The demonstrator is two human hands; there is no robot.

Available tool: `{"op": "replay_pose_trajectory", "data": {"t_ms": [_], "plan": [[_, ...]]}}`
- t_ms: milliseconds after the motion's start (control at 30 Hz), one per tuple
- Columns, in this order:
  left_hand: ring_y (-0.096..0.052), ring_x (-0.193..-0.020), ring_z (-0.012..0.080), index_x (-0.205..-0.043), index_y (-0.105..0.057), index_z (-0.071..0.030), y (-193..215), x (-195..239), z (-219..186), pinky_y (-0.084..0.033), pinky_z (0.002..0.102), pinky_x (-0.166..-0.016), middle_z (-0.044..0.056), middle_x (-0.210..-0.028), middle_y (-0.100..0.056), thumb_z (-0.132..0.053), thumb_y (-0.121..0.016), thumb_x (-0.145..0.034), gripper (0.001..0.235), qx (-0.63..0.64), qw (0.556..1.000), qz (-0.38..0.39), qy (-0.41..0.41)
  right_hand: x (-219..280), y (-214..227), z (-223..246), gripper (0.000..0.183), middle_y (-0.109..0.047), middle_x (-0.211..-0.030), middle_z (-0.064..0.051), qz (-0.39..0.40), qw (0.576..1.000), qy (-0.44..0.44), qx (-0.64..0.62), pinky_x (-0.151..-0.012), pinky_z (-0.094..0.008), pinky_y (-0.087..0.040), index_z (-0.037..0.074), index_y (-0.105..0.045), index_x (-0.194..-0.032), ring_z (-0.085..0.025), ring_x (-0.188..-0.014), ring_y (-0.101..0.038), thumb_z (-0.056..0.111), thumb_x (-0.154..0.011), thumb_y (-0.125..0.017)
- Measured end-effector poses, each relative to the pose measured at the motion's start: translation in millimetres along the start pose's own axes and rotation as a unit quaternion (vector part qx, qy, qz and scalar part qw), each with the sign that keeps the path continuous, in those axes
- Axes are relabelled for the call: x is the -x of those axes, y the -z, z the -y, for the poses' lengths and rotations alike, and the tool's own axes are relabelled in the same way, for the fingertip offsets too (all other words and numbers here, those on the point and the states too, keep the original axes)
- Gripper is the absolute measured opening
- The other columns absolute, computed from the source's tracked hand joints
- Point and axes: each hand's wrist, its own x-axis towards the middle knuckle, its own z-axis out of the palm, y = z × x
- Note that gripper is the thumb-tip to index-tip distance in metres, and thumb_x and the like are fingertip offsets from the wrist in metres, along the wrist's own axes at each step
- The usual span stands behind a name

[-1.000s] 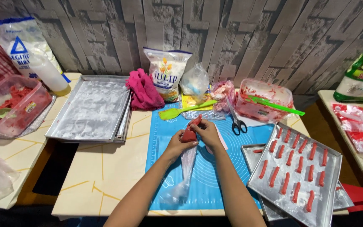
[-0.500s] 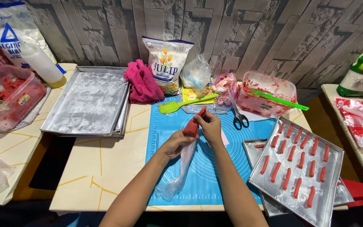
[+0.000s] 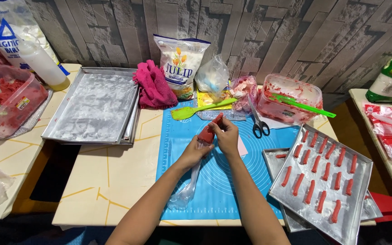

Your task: The person pipes red dough onto a baking tray using a piping bag and a pink scraper to smooth the lines. They then fill another piping bag with red dough from a container and continue piping onto a second tray.

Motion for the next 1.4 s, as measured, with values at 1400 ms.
{"op": "replay_pose_trajectory", "data": {"t_ms": [1400], "plan": [[-0.049, -0.049, 0.0247, -0.066, -0.054, -0.008, -0.7, 15.2, -24.9, -0.042, 0.033, -0.050, 0.012, -0.054, -0.054, -0.002, -0.041, -0.095, 0.031, -0.481, 0.862, 0.039, -0.153, 8.4, -22.1, -9.6, 0.029, -0.070, -0.071, -0.010, 0.074, 0.959, -0.115, -0.247, -0.046, -0.022, -0.048, 0.005, -0.069, -0.096, -0.012, -0.050, -0.061, 0.018, -0.079, -0.089]]}}
